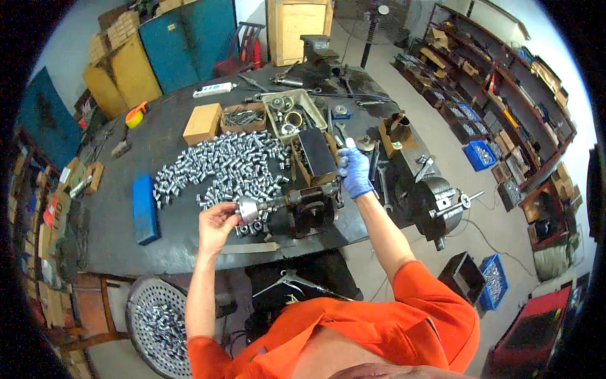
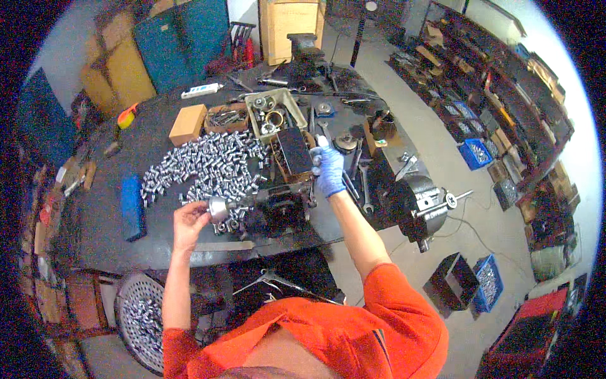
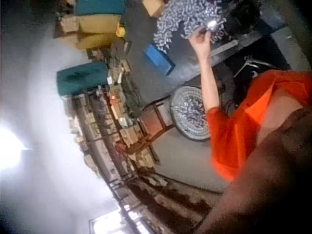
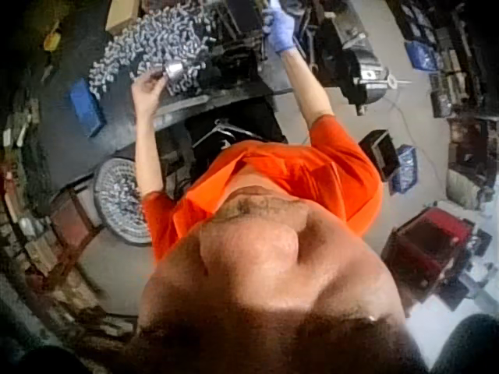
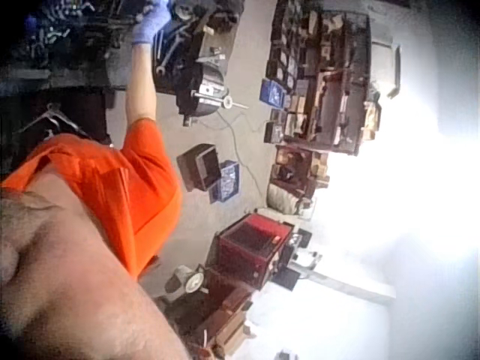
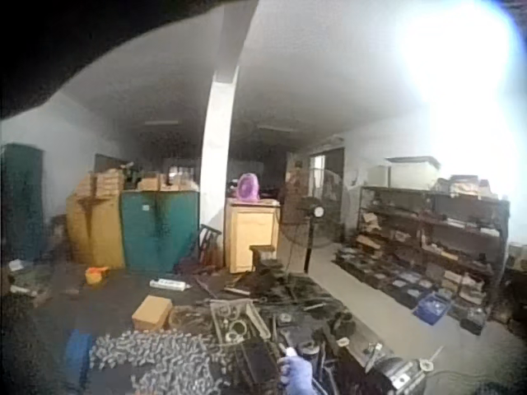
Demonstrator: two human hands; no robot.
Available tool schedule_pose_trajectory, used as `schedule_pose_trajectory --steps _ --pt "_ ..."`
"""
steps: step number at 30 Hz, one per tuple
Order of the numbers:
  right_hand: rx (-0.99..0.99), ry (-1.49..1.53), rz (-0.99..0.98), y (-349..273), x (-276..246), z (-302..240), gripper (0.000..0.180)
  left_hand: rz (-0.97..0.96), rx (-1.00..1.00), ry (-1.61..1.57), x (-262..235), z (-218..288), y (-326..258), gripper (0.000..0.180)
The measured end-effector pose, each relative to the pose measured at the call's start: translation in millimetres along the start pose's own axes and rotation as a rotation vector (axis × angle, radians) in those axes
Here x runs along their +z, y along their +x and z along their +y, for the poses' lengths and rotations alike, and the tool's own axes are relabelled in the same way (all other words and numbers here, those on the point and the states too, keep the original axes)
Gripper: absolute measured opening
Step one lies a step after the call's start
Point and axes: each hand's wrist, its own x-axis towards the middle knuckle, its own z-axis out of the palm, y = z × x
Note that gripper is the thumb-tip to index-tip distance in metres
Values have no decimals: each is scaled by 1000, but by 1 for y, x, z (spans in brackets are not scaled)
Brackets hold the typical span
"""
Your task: The person picks up metal bolts from a table and uses an air nozzle to blow air into them one at a time before placing them into a circular metal tray.
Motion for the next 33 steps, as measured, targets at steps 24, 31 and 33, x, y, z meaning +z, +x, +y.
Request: schedule_pose_trajectory --steps 24,31,33 --pt "-9 -312 87 -9 -23 43 32 63 -225 99 15 7 0 28" --pt "-185 29 -64 -49 20 -29 27 59 -247 58 6 4 1 34" --pt "-195 60 -98 -68 -1 -34 31 48 -224 27 6 3 1 33"
